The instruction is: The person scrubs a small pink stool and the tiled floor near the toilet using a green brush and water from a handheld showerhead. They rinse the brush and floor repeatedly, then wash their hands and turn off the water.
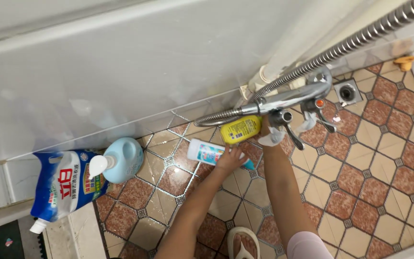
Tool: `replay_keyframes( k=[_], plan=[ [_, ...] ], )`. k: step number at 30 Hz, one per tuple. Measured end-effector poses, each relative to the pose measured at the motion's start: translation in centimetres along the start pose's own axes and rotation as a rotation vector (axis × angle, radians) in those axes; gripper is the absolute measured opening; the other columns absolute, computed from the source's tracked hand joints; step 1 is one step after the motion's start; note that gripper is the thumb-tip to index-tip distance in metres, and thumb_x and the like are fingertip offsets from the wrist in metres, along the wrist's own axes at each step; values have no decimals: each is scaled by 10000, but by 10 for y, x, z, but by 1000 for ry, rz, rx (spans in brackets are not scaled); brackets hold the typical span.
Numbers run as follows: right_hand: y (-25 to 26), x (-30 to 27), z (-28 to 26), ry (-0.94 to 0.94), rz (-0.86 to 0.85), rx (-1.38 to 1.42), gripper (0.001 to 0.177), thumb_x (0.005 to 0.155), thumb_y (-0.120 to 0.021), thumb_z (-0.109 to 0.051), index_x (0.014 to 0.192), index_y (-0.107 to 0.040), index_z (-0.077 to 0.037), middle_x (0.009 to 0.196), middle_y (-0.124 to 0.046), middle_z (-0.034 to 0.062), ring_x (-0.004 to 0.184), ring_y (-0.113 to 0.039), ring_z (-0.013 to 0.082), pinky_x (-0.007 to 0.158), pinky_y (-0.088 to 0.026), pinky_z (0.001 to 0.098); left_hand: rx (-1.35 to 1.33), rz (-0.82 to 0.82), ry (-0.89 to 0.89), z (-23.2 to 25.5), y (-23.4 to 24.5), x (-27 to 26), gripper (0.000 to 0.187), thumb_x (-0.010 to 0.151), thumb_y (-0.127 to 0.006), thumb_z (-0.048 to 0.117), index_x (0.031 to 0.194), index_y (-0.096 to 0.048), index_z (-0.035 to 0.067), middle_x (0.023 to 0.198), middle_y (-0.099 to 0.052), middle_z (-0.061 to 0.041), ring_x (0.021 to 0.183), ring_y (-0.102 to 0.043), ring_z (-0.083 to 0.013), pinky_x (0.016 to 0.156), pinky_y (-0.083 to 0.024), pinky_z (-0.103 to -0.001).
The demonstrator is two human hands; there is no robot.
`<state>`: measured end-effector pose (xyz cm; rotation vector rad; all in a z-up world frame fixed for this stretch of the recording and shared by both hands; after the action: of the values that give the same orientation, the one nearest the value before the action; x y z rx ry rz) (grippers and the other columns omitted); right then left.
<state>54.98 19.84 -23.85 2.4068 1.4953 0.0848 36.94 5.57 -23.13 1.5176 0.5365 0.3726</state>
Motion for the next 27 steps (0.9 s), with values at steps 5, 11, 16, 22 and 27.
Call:
replay_keyframes(
  k=[5, 11, 16, 22, 27],
  plan=[
    [9, -3, -11, -55, 11, 72, 251, 921, -680, -58, 1155, -588, -70, 969, -677, 101, 811, -688, 218, 654, -557, 330, -435, 341, 365, -47, 67, -63, 762, 801, -729, 155, 1509, -471, 270, 1386, -511, -196, 1294, -467, -400, 1076, -366, -610],
    [36, -80, -33, -215, 402, 409, 308, 897, -707, -11, 1153, -568, -107, 978, -668, 44, 782, -684, 153, 617, -563, 280, -525, 880, 1057, -120, 125, -181, 960, 639, -924, 252, 1412, -400, 31, 1380, -446, -258, 1277, -476, -462, 1078, -401, -536],
    [-3, -196, -34, -230, 524, 686, 421, 898, -748, 44, 1103, -420, -121, 985, -644, 51, 758, -652, 149, 540, -476, 272, -621, 983, 1209, -160, 141, -221, 992, 701, -922, 239, 1485, -364, -3, 1480, -430, -260, 1380, -454, -462, 1151, -405, -501],
    [-89, -258, -76, -129, 248, 664, 355, 876, -754, 71, 1113, -523, -55, 1031, -644, 22, 937, -664, 150, 794, -557, 287, -759, 942, 1172, -199, 140, -226, 985, 688, -868, 129, 1499, -323, 0, 1529, -376, -279, 1415, -410, -467, 1165, -386, -476],
    [-160, -245, -124, 51, -125, 348, 314, 841, -784, 32, 1040, -554, -47, 919, -598, 11, 828, -598, 125, 731, -508, 280, -758, 959, 1052, -213, 130, -233, 966, 674, -762, -19, 1520, -297, -10, 1564, -374, -299, 1460, -373, -476, 1228, -320, -485]
  ],
)
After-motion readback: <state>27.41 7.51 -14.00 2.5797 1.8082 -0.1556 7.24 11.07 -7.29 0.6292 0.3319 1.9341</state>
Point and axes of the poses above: each hand's wrist, its own x-axis towards the middle knuckle, its own y-axis out of the back of the hand, z = x × y, the point moved 6 cm from there along x, towards the middle knuckle
